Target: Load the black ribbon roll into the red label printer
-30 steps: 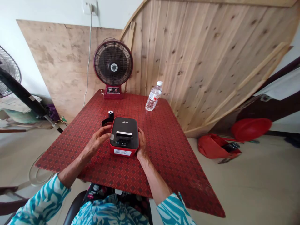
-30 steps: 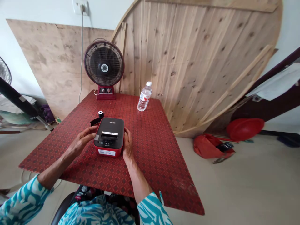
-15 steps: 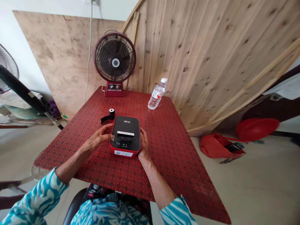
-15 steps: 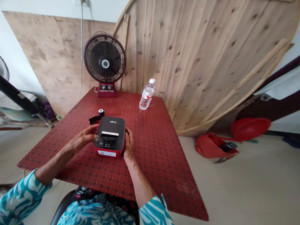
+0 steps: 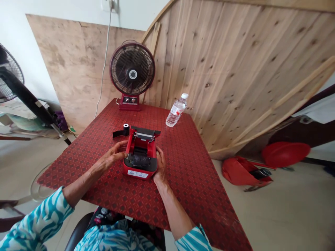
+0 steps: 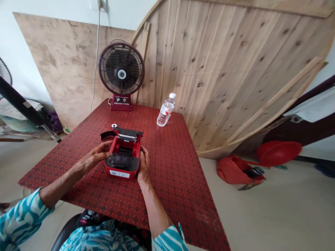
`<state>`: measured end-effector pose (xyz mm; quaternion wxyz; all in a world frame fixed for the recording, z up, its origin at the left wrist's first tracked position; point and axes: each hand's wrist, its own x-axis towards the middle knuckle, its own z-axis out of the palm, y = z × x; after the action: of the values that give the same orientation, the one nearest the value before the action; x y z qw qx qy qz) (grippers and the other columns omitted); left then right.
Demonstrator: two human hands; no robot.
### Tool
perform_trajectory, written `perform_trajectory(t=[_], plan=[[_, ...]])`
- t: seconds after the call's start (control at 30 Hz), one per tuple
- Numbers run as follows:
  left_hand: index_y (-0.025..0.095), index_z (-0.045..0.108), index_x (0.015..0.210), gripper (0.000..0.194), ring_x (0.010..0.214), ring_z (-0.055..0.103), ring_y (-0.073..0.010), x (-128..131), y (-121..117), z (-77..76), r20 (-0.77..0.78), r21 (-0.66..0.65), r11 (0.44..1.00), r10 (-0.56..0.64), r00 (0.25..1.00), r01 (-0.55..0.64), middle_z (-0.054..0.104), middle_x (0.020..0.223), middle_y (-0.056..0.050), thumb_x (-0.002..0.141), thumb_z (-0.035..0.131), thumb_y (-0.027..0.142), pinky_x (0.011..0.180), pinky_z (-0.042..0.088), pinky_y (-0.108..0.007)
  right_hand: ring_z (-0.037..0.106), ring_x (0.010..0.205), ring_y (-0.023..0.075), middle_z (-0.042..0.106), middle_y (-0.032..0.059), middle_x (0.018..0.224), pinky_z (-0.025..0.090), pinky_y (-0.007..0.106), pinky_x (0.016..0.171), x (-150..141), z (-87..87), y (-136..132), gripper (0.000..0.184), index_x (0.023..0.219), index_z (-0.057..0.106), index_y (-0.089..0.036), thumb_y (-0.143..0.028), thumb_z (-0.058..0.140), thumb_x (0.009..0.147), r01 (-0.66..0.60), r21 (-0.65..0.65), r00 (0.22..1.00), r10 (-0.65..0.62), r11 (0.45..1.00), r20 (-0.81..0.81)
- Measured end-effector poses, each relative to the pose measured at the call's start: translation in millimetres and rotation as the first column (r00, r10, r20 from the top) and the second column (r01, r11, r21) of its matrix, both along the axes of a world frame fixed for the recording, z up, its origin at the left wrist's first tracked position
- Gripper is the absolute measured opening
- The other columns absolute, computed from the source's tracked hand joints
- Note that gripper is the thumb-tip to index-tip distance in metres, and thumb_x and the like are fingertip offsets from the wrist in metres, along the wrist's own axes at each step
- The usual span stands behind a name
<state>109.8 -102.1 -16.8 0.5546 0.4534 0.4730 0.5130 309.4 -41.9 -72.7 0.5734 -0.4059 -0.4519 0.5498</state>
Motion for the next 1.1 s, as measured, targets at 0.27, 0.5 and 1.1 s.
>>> perform_trajectory(t=[0.27,0.5,1.1], plan=[[0.019,0.049,0.135,0.063,0.117,0.057,-0.0311,2,-7,16.7,-0.159,0.058,0.998,0.043,0.986,-0.034,0.061,0.129,-0.014,0.075,0.062,0.032,0.096,0.045,-0.046,0.059,0.107,0.0220,0.066,0.0046,0.117,0.042,0.037,0.093,-1,-6.9,2,0.044,0.115,0.062,-0.024,-0.053,0.054,0.082,0.005,-0.009,1.000,-0.005,1.000,-0.006],[0.023,0.070,0.106,0.029,0.107,0.063,-0.0238,19,33,46.9,-0.814,0.349,0.872,0.099,0.573,0.344,0.070,0.110,-0.008,0.088,0.047,0.026,0.098,0.044,-0.037,0.059,0.109,0.0226,0.067,0.0056,0.117,0.042,0.038,0.095,-1,-4.2,4,0.045,0.113,0.063,-0.023,-0.052,0.054,0.081,0.017,0.040,1.000,-0.017,0.999,0.009],[0.024,0.065,0.115,0.041,0.095,0.066,-0.0238,4,46,84.5,-0.777,0.173,0.880,-0.154,0.610,0.442,0.072,0.104,-0.004,0.074,0.065,0.023,0.084,0.049,-0.033,0.058,0.112,0.0228,0.066,0.0051,0.120,0.044,0.037,0.093,1,-3.1,3,0.043,0.114,0.063,-0.024,-0.049,0.055,0.081,-0.008,0.025,1.000,0.008,1.000,0.015]])
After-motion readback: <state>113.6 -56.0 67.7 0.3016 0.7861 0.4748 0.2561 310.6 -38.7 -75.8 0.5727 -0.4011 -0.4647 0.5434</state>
